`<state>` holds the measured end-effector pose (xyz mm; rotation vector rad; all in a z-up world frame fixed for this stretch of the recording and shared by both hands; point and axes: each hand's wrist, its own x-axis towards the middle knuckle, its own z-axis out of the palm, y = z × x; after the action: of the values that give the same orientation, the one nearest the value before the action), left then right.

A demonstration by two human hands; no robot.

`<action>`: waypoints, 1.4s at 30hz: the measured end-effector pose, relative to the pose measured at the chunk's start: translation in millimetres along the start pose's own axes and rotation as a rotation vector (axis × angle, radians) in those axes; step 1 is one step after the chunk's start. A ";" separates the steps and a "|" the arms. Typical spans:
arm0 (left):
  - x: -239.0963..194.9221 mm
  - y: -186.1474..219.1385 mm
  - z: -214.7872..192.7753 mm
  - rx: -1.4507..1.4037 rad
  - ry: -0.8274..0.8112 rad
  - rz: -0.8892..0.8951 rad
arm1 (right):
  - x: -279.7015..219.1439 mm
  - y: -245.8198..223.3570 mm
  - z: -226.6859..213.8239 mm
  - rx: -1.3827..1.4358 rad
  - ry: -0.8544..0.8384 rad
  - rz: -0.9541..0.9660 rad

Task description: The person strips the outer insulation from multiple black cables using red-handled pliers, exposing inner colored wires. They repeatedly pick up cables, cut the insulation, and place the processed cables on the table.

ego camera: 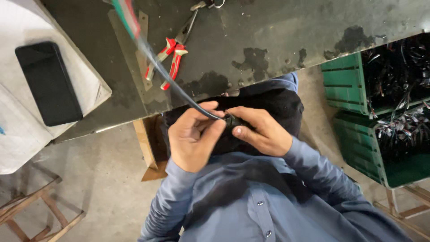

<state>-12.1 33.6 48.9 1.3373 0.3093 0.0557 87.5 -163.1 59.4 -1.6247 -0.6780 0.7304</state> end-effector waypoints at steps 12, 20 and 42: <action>23.4 61.0 50.2 0.117 0.013 0.211 | 4.3 -1.5 1.5 -0.406 0.226 -0.162; 19.9 9.3 12.8 0.356 -0.089 0.003 | 7.2 4.1 7.9 -0.418 0.227 -0.113; 59.1 38.2 -16.8 1.103 0.274 0.333 | -1.3 -1.2 -21.6 -0.099 0.253 0.292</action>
<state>45.5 71.3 71.1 2.4792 0.3580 0.3939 103.3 -177.4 63.7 -1.8921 -0.3011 0.6904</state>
